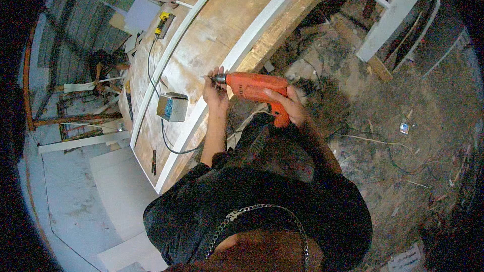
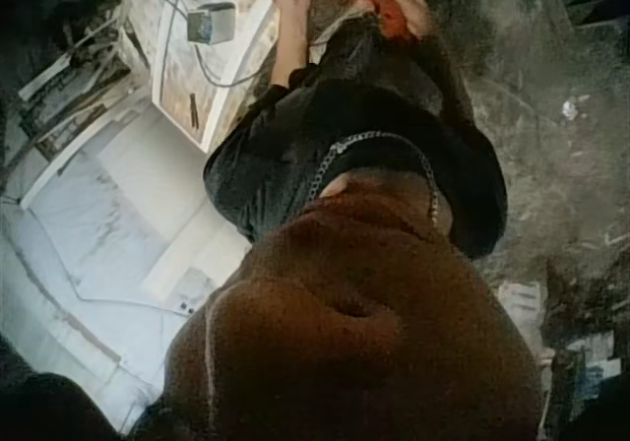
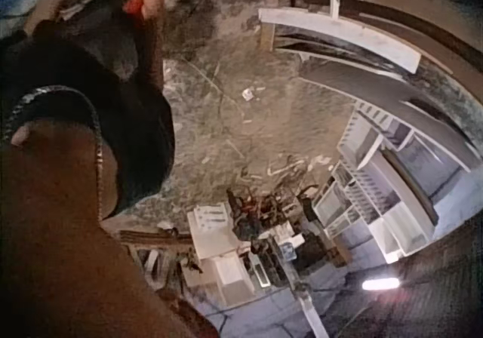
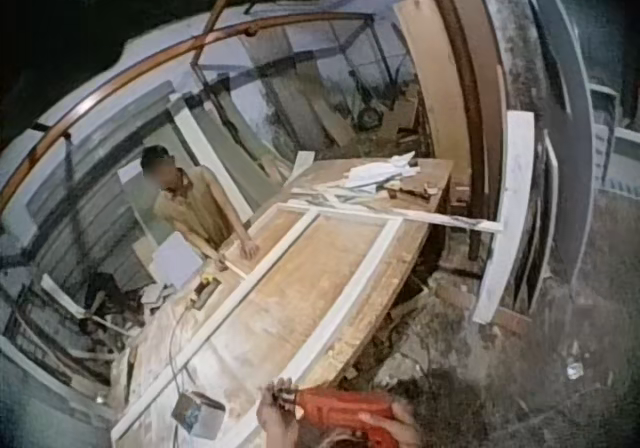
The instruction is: The person drills holes into wooden boards using a power drill and fastens wooden pieces together with screws on a workbench.
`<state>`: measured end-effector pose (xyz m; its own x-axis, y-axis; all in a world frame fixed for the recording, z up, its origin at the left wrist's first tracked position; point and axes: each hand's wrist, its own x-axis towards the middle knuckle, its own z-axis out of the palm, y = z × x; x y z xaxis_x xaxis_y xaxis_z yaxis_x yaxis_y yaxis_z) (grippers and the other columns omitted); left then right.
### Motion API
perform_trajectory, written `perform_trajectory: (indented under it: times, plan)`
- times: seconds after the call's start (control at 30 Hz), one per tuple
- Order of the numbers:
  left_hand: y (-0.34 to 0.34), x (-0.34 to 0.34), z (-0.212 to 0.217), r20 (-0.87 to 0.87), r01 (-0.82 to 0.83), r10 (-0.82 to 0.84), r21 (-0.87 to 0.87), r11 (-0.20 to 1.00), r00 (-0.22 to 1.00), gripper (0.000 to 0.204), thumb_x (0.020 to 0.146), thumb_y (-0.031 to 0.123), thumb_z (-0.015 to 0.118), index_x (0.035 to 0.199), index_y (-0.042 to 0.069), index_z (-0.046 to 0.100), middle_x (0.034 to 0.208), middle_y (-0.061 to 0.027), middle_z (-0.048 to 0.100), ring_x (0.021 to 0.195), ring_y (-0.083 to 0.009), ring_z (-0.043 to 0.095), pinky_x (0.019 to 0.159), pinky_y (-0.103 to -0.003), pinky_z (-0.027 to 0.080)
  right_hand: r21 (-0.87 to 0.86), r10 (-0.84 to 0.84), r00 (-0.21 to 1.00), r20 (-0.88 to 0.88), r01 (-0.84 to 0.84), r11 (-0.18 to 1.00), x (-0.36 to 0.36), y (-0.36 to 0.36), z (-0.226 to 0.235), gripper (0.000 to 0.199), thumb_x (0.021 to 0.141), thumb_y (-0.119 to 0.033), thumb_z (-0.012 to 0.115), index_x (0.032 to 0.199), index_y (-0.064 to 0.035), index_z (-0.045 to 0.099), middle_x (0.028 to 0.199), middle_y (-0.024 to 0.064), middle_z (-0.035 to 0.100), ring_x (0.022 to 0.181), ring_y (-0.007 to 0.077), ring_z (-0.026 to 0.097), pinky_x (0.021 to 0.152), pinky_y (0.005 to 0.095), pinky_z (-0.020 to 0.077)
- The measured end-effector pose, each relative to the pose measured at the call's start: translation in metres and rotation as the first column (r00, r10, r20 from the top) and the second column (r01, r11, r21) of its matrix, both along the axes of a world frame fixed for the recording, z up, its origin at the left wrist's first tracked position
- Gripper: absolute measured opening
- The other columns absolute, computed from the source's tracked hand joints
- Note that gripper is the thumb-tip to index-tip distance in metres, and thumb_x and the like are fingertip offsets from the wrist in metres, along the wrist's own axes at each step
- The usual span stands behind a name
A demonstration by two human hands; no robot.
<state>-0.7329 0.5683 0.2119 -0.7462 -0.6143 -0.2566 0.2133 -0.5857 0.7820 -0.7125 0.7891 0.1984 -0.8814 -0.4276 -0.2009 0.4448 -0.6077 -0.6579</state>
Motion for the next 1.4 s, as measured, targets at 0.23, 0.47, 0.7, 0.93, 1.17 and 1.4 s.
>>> perform_trajectory:
  times: [0.23,0.47,0.7,0.93,1.17,1.4]
  plan:
    - [-0.040,-0.098,0.041,0.000,0.143,-0.147,-0.237,0.961,0.989,0.033,0.096,0.025,0.034,0.105,-0.003,0.049,0.105,-0.0174,0.056,0.100,-0.0291,0.055,0.087,-0.040,0.045,-0.152,-0.034,0.984,0.177,0.062,0.987,-0.070,-0.044,0.016,0.037,0.080,-0.026,0.066,0.108,-0.0059,0.054,0.096,0.0059,0.061,0.078,0.0155,0.061,0.065,0.0294,0.0510]
    - [-0.153,-0.271,-0.033,0.131,0.330,-0.306,-0.254,0.909,0.943,0.030,0.094,0.026,0.036,0.096,0.000,0.051,0.090,-0.0155,0.058,0.081,-0.0277,0.057,0.076,-0.039,0.048,-0.229,-0.134,0.886,0.443,0.256,0.939,-0.171,-0.173,-0.020,0.050,0.079,-0.041,0.065,0.110,-0.0066,0.049,0.081,0.0063,0.060,0.056,0.0138,0.056,0.046,0.0279,0.0484]
    - [-0.301,-0.353,-0.158,0.355,0.478,-0.393,-0.193,0.857,0.848,0.021,0.092,0.019,0.044,0.079,0.005,0.053,0.075,-0.0076,0.057,0.072,-0.0191,0.056,0.070,-0.032,0.048,-0.291,-0.192,0.928,0.320,0.289,0.912,-0.234,-0.274,-0.127,0.050,0.087,-0.028,0.057,0.122,-0.0013,0.034,0.109,0.0097,0.050,0.096,0.0146,0.051,0.080,0.0273,0.0430]
    - [-0.305,-0.344,-0.188,0.570,0.537,-0.306,-0.294,0.791,0.763,0.016,0.090,0.016,0.049,0.080,0.004,0.054,0.073,-0.0078,0.056,0.068,-0.0183,0.055,0.067,-0.029,0.048,-0.283,-0.195,0.904,0.381,0.315,0.906,-0.241,-0.310,-0.158,0.055,0.088,-0.019,0.054,0.130,-0.0006,0.023,0.120,0.0130,0.040,0.112,0.0179,0.040,0.095,0.0318,0.0325]
    - [-0.318,-0.339,-0.206,0.621,0.479,-0.265,-0.204,0.854,0.737,0.013,0.089,0.014,0.050,0.083,0.004,0.054,0.073,-0.0075,0.056,0.067,-0.0173,0.054,0.064,-0.027,0.048,-0.375,-0.064,0.858,0.510,0.288,0.881,-0.232,-0.321,-0.171,0.056,0.088,-0.021,0.055,0.130,-0.0010,0.023,0.117,0.0119,0.042,0.101,0.0154,0.045,0.083,0.0281,0.0406]
    - [-0.298,-0.359,-0.200,0.558,0.440,-0.225,-0.286,0.851,0.799,0.014,0.088,0.015,0.052,0.080,0.004,0.054,0.071,-0.0075,0.054,0.067,-0.0185,0.054,0.064,-0.027,0.049,-0.081,-0.122,0.841,0.528,0.192,0.978,-0.239,-0.326,-0.160,0.051,0.087,-0.023,0.056,0.125,-0.0015,0.029,0.091,0.0071,0.052,0.064,0.0091,0.051,0.055,0.0232,0.0418]
